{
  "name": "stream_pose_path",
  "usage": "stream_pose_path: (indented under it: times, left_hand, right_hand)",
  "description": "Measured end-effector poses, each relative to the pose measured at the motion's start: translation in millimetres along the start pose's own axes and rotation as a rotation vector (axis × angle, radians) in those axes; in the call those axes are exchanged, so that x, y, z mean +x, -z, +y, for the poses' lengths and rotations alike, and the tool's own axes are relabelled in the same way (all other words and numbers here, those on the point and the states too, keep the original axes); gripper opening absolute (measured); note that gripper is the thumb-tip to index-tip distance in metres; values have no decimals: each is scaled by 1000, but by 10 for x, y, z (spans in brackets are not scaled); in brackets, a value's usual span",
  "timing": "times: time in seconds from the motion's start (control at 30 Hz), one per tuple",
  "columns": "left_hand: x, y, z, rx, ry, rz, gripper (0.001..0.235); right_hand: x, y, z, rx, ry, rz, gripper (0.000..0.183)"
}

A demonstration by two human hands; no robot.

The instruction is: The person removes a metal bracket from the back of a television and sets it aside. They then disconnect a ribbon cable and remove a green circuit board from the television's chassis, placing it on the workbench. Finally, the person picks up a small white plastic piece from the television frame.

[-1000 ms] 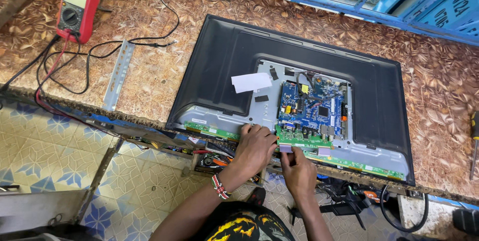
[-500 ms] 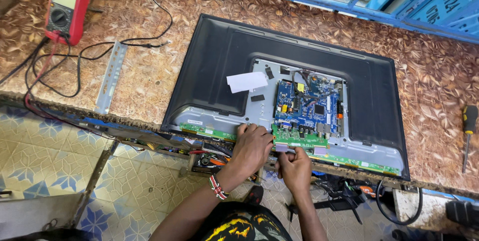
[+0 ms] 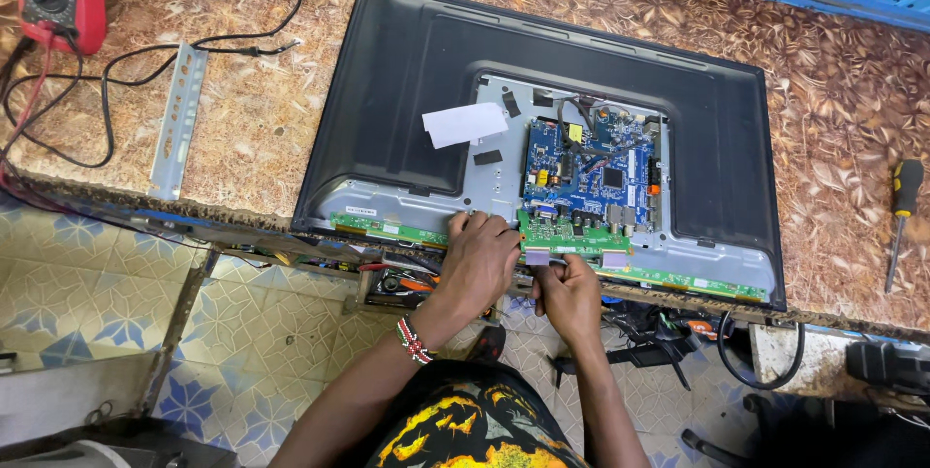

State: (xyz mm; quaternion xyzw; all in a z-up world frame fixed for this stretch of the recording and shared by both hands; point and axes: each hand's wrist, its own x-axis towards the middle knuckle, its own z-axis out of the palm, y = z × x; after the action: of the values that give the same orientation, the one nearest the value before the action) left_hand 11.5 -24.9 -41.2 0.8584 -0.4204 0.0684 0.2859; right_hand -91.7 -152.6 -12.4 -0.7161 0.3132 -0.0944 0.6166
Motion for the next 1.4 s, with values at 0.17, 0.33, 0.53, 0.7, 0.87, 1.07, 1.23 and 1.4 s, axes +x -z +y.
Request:
stream_pose_path:
  times: [0.17, 0.33, 0.53, 0.7, 0.87, 1.07, 1.23, 1.4]
  left_hand:
    - [-5, 25, 19, -3, 1, 13, 19]
    - [-7, 18, 6, -14, 9, -15, 22]
    - [9, 120, 73, 2, 3, 9, 20]
    - [57, 383, 218, 15, 29, 8, 8]
    - [59, 405, 248, 27, 64, -48, 14]
    - [46, 424, 257, 17, 57, -33, 16]
    - [59, 353, 230, 26, 56, -39, 14]
    - [36, 349, 226, 25, 56, -44, 15]
  right_hand:
    - [-32, -19, -7, -18, 33, 14, 6]
    - [9, -22, 196, -38, 54, 45, 4]
    - [-44, -12, 429, -232, 250, 209, 12]
    - [99, 39, 667, -331, 300, 208, 25]
    - [22, -1, 509, -442, 232, 174, 34]
    - [-91, -107, 261, -429, 123, 86, 33]
    - [-65, -38, -36, -346, 10, -2, 25]
    - [-95, -19, -131, -286, -53, -1, 20]
